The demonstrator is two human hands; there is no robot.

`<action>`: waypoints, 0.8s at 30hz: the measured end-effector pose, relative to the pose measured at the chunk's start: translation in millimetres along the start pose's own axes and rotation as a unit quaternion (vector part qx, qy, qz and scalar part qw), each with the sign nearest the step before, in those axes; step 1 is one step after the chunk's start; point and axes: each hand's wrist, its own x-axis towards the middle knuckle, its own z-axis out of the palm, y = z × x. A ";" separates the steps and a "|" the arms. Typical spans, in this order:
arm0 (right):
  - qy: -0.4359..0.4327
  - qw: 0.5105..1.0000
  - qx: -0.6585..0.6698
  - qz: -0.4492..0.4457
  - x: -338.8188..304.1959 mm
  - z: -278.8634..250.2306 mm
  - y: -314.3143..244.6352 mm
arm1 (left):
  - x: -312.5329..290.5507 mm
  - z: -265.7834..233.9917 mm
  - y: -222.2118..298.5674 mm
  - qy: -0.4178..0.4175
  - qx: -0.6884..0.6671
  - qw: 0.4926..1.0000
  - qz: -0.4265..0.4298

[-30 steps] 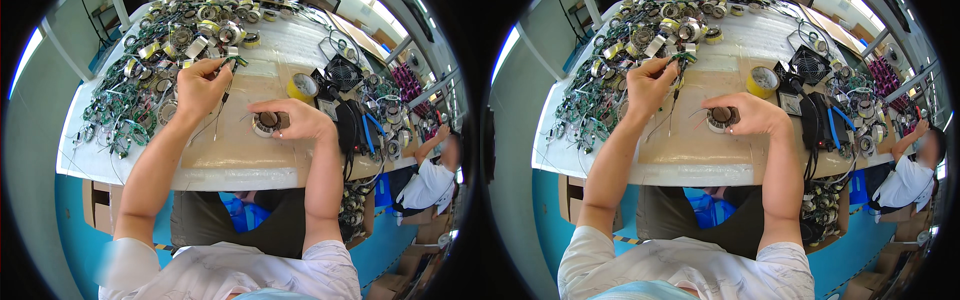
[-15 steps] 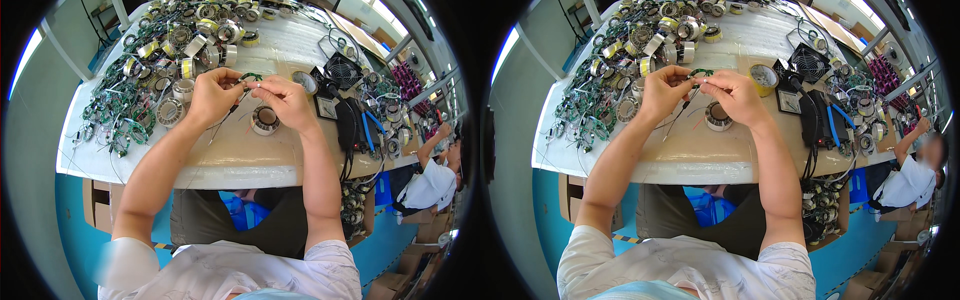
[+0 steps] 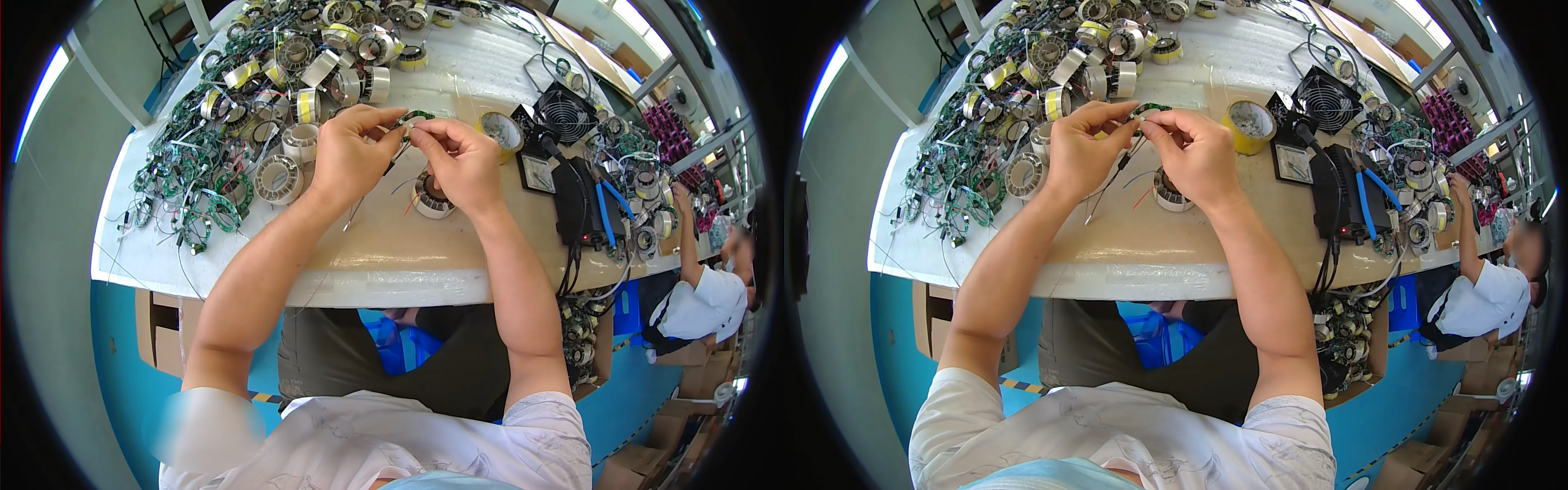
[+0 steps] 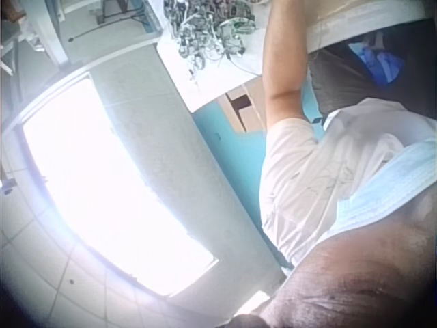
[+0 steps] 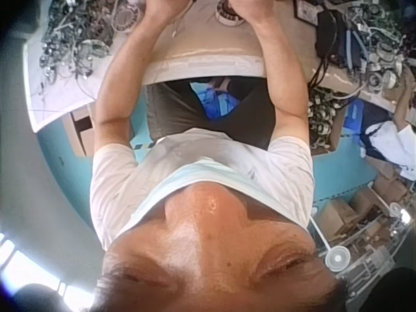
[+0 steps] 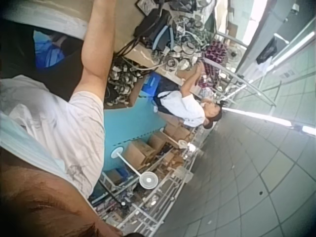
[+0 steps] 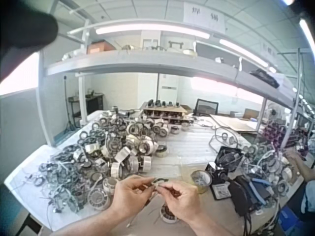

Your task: Soldering wires to a circular printed circuit board mounted on an electronic component.

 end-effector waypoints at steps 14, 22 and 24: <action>-0.010 1.000 0.011 0.026 -0.6 -0.1 -0.4 | -3.8 3.2 -1.0 0.020 0.042 0.997 0.067; -0.017 0.999 0.012 0.035 -2.4 2.2 2.0 | -8.1 3.5 2.1 0.039 0.091 0.985 0.139; -0.005 1.000 -0.009 -0.003 -1.6 4.0 6.7 | -6.0 3.7 0.0 0.035 0.090 0.987 0.128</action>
